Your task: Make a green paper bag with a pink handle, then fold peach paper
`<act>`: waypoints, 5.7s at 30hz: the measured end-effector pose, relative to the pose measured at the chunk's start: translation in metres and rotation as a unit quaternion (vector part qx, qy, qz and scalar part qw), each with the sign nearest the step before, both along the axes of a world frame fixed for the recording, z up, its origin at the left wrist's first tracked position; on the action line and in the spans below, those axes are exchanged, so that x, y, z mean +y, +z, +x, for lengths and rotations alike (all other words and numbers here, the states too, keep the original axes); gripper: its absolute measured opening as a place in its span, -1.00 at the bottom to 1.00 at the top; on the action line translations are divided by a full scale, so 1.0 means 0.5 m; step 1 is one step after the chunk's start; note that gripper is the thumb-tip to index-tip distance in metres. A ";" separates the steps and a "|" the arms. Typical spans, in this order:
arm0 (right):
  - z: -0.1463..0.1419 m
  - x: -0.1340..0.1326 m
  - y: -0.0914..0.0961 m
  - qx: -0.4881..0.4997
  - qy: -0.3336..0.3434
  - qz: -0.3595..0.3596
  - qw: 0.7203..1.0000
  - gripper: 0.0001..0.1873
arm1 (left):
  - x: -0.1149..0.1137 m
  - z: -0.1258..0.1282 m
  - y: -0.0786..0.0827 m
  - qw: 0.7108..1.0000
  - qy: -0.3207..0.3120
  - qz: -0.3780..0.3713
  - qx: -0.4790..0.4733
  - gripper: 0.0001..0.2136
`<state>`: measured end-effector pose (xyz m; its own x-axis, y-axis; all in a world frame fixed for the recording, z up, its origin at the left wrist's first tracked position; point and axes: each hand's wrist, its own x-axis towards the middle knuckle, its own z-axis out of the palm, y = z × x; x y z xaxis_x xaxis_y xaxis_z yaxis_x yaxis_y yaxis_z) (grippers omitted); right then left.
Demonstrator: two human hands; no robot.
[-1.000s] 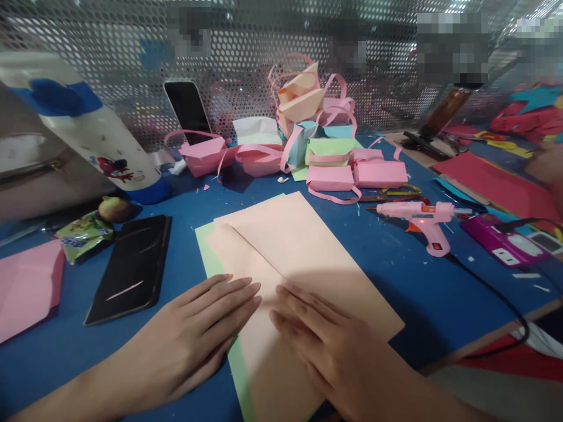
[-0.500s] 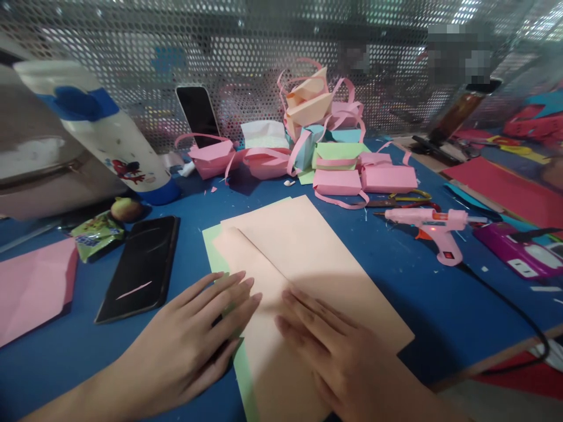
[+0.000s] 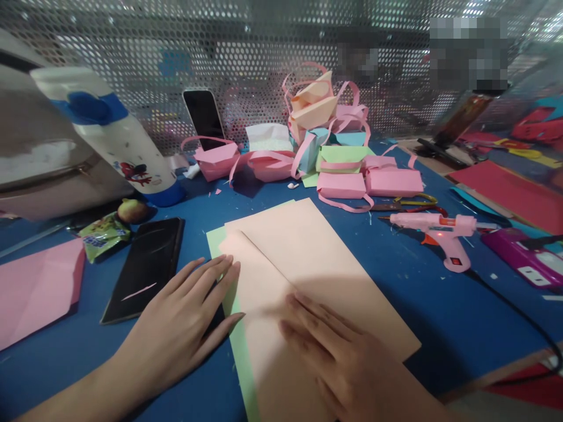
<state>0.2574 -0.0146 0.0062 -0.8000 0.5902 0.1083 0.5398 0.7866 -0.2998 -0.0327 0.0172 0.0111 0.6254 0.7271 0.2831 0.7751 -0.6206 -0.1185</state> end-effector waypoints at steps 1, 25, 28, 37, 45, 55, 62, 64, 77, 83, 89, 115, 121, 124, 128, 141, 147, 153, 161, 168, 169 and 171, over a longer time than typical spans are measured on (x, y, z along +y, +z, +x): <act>0.000 0.000 0.001 -0.001 0.001 -0.001 1.000 -0.15 | 0.000 -0.001 0.001 1.000 0.002 -0.001 0.000 -0.43; 0.030 0.013 0.016 -0.008 0.036 -0.073 0.997 -0.42 | 0.000 0.015 0.001 0.965 -0.222 -0.131 0.045 -0.43; 0.049 -0.010 0.013 -0.006 0.004 -0.060 0.998 -0.43 | 0.002 0.017 0.004 0.964 -0.231 -0.125 0.042 -0.44; 0.076 -0.042 0.022 -0.008 -0.001 -0.052 0.999 -0.51 | -0.002 0.013 0.006 0.963 -0.232 -0.136 0.031 -0.47; 0.075 -0.049 0.024 -0.009 -0.024 -0.078 0.997 -0.34 | 0.002 0.013 0.003 0.962 -0.229 -0.147 0.025 -0.47; 0.069 -0.052 0.024 0.010 -0.015 -0.075 0.997 -0.37 | -0.002 0.013 0.006 0.960 -0.225 -0.169 0.004 -0.47; 0.072 -0.052 0.034 -0.003 -0.016 -0.087 0.996 -0.33 | -0.004 0.017 0.014 0.960 -0.219 -0.175 -0.005 -0.49; 0.073 -0.050 0.041 -0.019 -0.009 -0.086 0.996 -0.34 | -0.011 0.026 0.015 0.966 -0.211 -0.152 -0.004 -0.50; 0.091 -0.052 0.056 -0.067 0.014 -0.030 0.997 -0.26 | -0.052 0.069 0.012 0.955 -0.230 -0.187 -0.020 -0.34; 0.141 -0.091 0.046 -0.036 -0.015 0.010 0.999 -0.15 | -0.049 0.071 0.022 0.954 -0.229 -0.192 -0.005 -0.37; 0.153 -0.086 0.050 -0.031 0.000 -0.002 1.000 -0.17 | -0.046 0.069 0.029 0.954 -0.228 -0.195 -0.010 -0.38; -0.014 0.190 0.025 -0.022 0.108 -0.118 0.987 -0.42 | -0.059 0.060 -0.043 0.955 -0.240 -0.173 -0.022 -0.07; -0.037 0.220 0.026 -0.022 0.096 -0.139 0.985 -0.47 | -0.058 0.058 -0.029 0.948 -0.241 -0.205 -0.027 -0.16; -0.047 0.234 0.022 -0.022 0.100 -0.136 0.985 -0.48 | -0.058 0.057 -0.022 0.945 -0.241 -0.221 -0.025 -0.22; -0.059 0.250 0.017 -0.008 0.107 -0.123 0.987 -0.49 | -0.059 0.057 -0.016 0.942 -0.233 -0.238 -0.030 -0.30; -0.096 0.291 0.018 -0.015 0.110 -0.123 0.986 -0.50 | -0.062 0.059 -0.032 0.948 -0.234 -0.209 -0.049 -0.34; -0.119 0.310 0.015 -0.013 0.109 -0.104 0.989 -0.50 | -0.061 0.060 -0.020 0.947 -0.230 -0.220 -0.035 -0.32; -0.147 0.319 0.017 -0.017 0.098 -0.075 0.992 -0.50 | -0.058 0.058 -0.012 0.943 -0.234 -0.234 -0.025 -0.29; -0.185 0.325 -0.008 -0.014 0.100 0.006 0.995 -0.45 | -0.053 0.066 0.037 0.938 -0.231 -0.258 0.010 -0.39; -0.170 0.298 0.048 0.066 0.063 -0.051 0.995 -0.43 | -0.056 0.052 0.029 0.945 -0.231 -0.229 -0.029 -0.46; -0.153 0.282 0.064 0.099 0.045 -0.058 0.992 -0.43 | -0.057 0.050 0.026 0.948 -0.230 -0.218 -0.037 -0.48; -0.111 0.239 0.091 0.132 -0.005 -0.092 0.987 -0.42 | -0.054 0.046 0.023 0.955 -0.232 -0.179 -0.053 -0.55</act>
